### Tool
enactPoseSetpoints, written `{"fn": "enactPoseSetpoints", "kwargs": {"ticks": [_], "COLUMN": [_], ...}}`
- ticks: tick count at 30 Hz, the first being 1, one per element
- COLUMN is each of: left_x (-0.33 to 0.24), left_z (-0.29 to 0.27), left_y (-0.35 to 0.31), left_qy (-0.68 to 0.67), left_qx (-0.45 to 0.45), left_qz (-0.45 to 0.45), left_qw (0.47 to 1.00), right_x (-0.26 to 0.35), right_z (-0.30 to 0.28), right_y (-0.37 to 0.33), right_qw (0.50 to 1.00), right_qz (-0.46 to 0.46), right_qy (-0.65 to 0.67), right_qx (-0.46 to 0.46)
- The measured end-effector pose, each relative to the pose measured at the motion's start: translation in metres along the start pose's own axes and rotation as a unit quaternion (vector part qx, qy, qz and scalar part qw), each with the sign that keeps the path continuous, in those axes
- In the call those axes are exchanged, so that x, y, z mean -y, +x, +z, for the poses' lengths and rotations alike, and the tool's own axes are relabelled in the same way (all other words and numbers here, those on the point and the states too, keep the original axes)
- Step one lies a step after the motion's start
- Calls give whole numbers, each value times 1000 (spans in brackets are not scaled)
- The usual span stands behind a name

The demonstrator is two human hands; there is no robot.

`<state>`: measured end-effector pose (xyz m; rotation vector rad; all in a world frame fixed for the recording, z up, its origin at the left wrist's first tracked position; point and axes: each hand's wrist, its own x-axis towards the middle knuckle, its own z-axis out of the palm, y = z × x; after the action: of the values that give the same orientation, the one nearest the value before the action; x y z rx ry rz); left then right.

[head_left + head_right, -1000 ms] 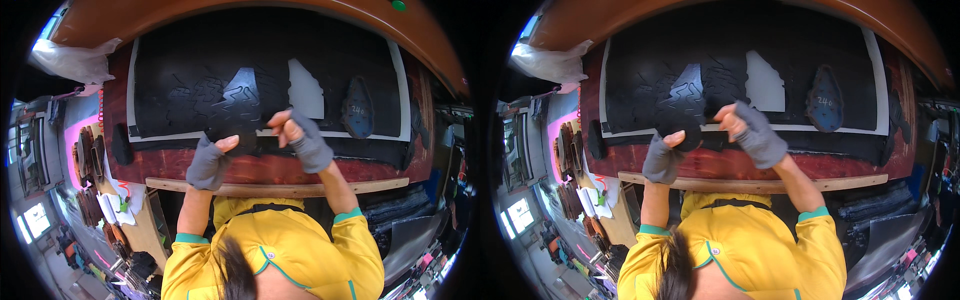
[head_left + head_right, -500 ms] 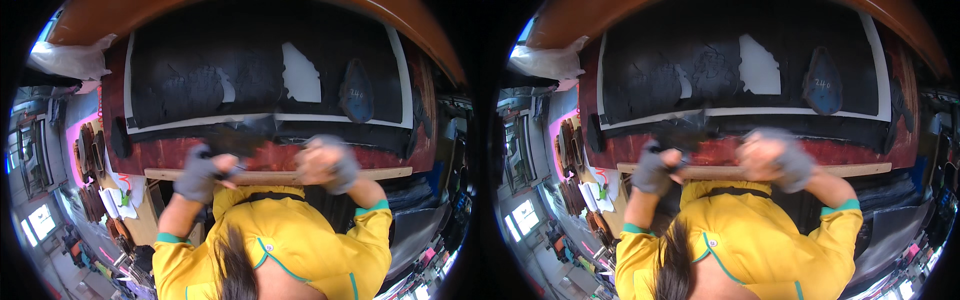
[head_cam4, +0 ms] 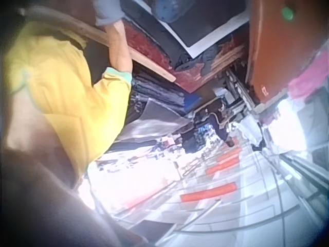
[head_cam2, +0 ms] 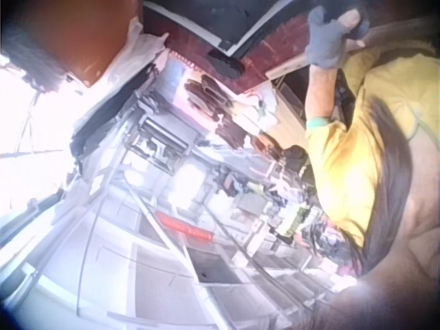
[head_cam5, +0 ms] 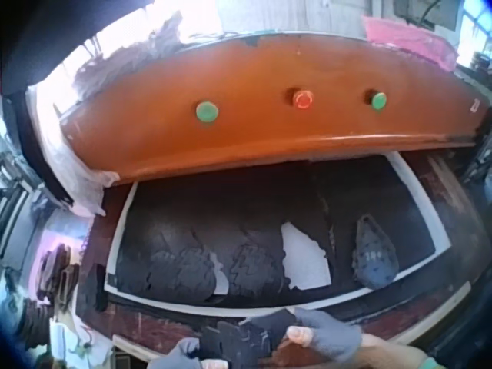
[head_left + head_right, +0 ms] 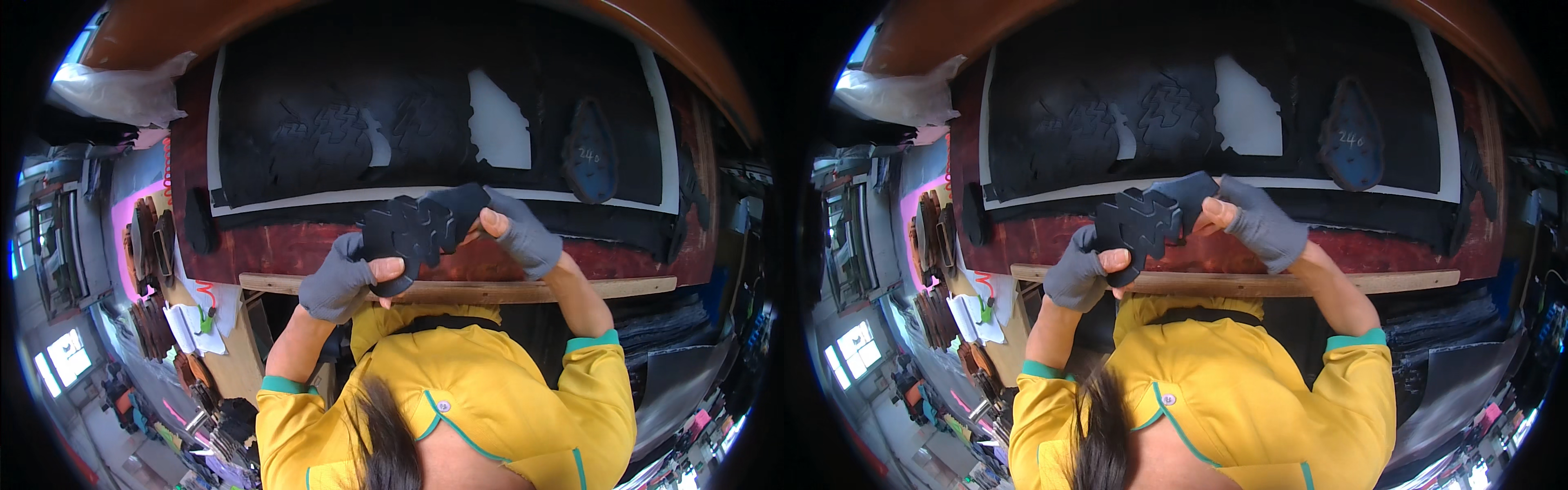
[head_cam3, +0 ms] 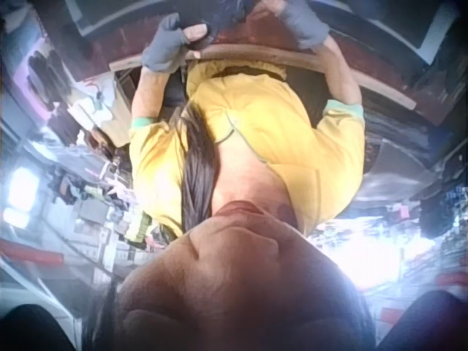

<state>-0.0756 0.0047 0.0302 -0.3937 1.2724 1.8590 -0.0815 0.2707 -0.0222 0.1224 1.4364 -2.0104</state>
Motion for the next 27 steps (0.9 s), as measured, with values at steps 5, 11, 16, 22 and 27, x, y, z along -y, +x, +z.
{"fn": "enactPoseSetpoints", "kwargs": {"ticks": [5, 11, 16, 22, 27], "left_x": [5, 0, 12, 32, 35], "left_z": [-4, 15, 39, 21, 8], "left_y": [14, 12, 39, 49, 36], "left_qy": [149, 570, 485, 197, -22], "left_qx": [-45, -327, -263, -160, -259], "left_qz": [51, 532, 442, 384, 357], "left_qw": [987, 535, 707, 888, 897], "right_x": [-2, 4, 3, 3, 5], "right_z": [13, 40, 59, 38, 11], "right_y": [16, 34, 39, 42, 34], "right_qw": [996, 962, 978, 963, 939], "right_qz": [-68, -126, -158, -161, -200], "right_qy": [7, 195, 45, 70, 56], "right_qx": [-65, -143, -132, -205, -275]}}
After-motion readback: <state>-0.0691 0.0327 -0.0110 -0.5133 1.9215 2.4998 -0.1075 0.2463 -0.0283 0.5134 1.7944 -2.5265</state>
